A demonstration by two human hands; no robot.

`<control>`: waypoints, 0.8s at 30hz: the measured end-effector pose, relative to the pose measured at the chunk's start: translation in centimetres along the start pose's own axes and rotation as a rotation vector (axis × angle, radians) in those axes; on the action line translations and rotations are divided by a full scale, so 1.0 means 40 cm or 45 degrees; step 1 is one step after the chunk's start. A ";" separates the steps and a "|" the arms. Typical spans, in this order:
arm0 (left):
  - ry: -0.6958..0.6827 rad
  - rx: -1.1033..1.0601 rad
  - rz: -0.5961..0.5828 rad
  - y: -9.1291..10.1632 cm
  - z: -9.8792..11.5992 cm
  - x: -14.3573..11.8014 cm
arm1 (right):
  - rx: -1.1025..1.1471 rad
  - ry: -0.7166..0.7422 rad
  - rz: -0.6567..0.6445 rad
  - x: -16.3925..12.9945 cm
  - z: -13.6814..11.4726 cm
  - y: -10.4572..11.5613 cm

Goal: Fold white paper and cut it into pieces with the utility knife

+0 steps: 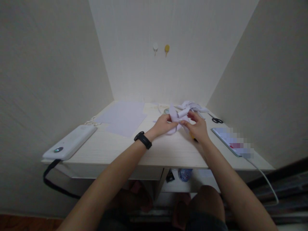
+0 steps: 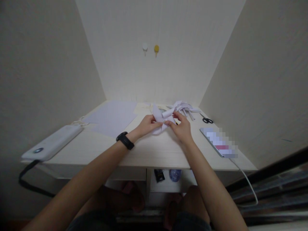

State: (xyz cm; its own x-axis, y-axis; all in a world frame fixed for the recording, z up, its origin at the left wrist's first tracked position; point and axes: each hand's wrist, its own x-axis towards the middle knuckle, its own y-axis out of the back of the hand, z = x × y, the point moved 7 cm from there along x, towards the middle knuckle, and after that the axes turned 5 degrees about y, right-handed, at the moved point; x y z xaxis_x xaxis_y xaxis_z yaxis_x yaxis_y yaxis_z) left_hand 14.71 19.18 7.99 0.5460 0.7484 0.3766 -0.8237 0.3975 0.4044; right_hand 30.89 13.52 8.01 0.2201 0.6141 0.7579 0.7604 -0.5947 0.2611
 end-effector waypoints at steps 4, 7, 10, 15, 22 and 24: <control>-0.001 -0.033 0.026 0.003 0.002 -0.001 | 0.369 -0.249 -0.141 -0.012 0.030 -0.032; 0.002 -0.056 0.020 0.004 0.003 -0.002 | 0.463 -0.384 -0.098 -0.023 0.046 -0.036; 0.026 -0.112 0.000 0.001 -0.003 0.001 | 0.571 -0.462 -0.137 -0.028 0.046 -0.042; 0.139 -0.340 -0.083 -0.009 -0.021 0.002 | 0.769 -0.529 -0.353 -0.040 0.019 -0.056; 0.245 -0.610 -0.212 -0.013 -0.015 -0.014 | 0.941 -0.663 -0.410 -0.058 0.008 -0.065; 0.254 -0.615 -0.214 -0.013 -0.016 -0.015 | 0.985 -0.665 -0.389 -0.058 0.005 -0.066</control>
State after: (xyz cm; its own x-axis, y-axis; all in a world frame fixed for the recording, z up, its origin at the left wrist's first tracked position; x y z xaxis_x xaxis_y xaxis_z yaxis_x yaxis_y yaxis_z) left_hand 14.70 18.87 7.02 0.6755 0.7209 0.1551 -0.7296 0.6839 -0.0010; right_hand 28.50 13.77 5.45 0.0486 0.9481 0.3142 0.9790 0.0171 -0.2030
